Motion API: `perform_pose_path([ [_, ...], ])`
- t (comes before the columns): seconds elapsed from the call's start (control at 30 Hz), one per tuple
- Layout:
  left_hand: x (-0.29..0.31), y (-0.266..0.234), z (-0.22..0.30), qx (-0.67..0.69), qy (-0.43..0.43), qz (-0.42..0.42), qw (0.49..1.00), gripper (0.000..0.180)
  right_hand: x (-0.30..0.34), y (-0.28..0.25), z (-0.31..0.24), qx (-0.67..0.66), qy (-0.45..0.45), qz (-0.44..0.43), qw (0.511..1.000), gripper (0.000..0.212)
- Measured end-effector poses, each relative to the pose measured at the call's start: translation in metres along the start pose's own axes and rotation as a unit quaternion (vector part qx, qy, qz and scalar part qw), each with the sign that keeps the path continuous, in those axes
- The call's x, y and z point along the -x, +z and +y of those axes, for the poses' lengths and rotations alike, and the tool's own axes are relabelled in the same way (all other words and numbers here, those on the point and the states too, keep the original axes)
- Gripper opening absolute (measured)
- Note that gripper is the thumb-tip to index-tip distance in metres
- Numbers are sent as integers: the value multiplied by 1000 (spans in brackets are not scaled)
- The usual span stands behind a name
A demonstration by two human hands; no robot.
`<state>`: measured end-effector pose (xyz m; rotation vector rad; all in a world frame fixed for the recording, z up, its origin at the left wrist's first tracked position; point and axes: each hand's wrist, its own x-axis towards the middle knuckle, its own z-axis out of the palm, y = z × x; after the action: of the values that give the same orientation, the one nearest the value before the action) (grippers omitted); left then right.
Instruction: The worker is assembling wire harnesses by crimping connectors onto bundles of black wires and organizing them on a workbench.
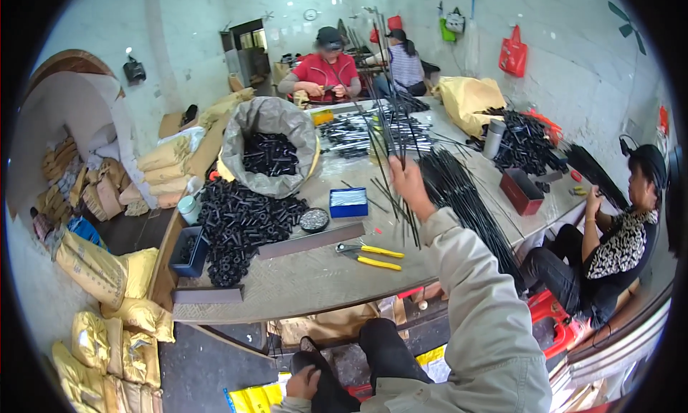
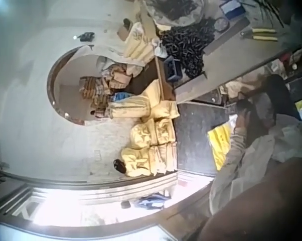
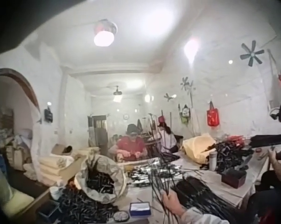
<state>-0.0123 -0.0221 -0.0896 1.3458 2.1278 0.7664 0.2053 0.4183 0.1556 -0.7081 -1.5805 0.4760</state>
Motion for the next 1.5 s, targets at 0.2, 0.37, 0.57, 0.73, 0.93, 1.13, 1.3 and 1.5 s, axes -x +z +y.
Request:
perform_pose_path([
  [0.2, -44, -75, 179, 127, 321, 3, 938, 22, -35, -2, -90, 8, 104, -199, 974, 20],
  [0.37, -98, -105, 294, 427, 323, 28, 844, 31, 4, 17, -155, -92, 152, -291, 940, 16],
  [0.57, -149, -162, 294, 596, 152, -85, 784, 34, 119, 16, -197, -191, 169, -393, 883, 33],
  [0.73, -134, -167, 276, 686, 176, -74, 702, 33, 182, 16, -186, -337, 322, -423, 777, 45],
  [0.93, -122, -176, 273, 624, 157, -28, 765, 26, 198, 40, -187, -373, 287, -373, 800, 36],
  [1.13, -110, -159, 266, 616, 149, -43, 772, 27, 175, 62, -186, -363, 184, -211, 889, 20],
  [1.3, -120, -145, 260, 617, 170, -54, 767, 29, 158, 56, -162, -127, 7, -181, 975, 15],
  [1.5, -121, -149, 248, 557, 140, -47, 817, 27, 78, -16, -227, -200, 81, -99, 971, 28],
])
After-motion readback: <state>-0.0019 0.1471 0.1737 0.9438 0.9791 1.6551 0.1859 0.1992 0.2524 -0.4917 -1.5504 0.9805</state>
